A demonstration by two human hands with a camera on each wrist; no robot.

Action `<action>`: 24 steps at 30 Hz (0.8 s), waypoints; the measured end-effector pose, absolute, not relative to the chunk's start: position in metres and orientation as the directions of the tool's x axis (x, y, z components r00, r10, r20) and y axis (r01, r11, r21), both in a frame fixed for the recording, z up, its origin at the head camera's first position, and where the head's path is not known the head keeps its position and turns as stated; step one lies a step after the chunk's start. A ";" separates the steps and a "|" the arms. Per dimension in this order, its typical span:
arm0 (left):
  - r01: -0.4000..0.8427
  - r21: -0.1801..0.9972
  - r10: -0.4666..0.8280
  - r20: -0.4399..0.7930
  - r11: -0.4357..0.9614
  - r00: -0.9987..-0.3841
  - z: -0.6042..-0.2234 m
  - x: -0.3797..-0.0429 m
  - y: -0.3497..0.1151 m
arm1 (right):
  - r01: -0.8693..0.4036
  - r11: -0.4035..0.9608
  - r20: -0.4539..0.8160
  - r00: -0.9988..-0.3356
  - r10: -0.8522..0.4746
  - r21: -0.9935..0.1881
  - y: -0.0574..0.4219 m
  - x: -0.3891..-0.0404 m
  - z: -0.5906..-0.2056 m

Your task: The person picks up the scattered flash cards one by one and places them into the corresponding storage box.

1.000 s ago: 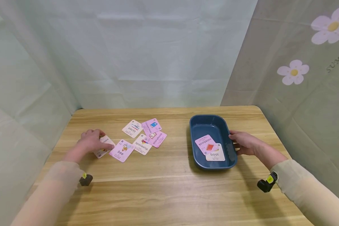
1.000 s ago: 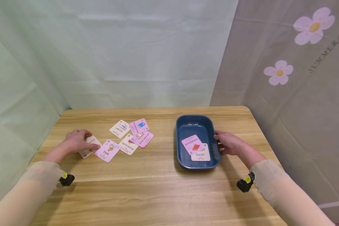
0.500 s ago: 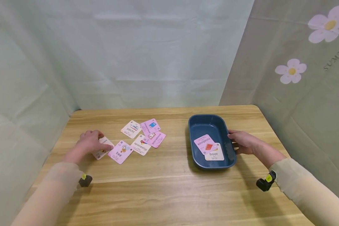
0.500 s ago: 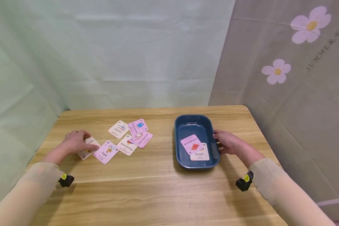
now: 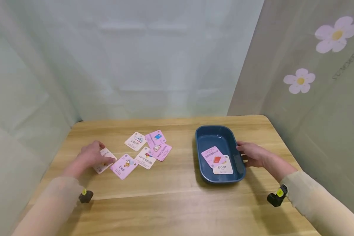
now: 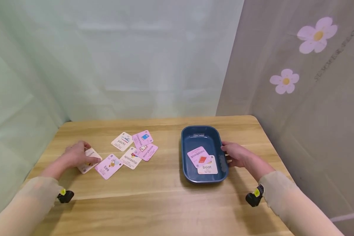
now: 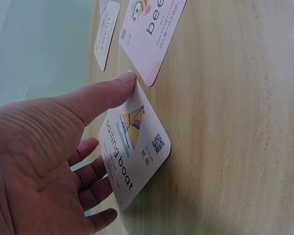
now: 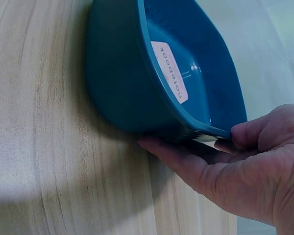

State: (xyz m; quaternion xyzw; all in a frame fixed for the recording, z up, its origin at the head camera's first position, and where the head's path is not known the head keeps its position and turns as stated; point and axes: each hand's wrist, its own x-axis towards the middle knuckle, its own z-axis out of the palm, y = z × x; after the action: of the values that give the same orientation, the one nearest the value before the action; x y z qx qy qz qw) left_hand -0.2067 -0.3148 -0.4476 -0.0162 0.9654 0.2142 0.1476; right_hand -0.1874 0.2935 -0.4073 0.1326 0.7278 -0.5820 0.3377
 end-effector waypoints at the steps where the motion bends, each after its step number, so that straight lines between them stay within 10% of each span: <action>1: -0.093 0.411 0.034 -0.292 0.907 -0.956 -0.449 -0.205 -0.315 | 0.588 0.287 -0.647 -0.736 -0.198 -0.757 0.294 -0.186 -0.408; 24: -0.065 0.415 0.056 -0.273 0.908 -0.960 -0.440 -0.211 -0.325 | 0.574 0.313 -0.644 -0.736 -0.207 -0.756 0.293 -0.186 -0.407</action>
State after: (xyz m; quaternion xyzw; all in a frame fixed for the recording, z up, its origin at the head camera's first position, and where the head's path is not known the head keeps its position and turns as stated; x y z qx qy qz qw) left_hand -0.2109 -0.3251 -0.4396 -0.0023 0.9664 0.2150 0.1409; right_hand -0.1864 0.2931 -0.4068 0.1249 0.7350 -0.5725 0.3411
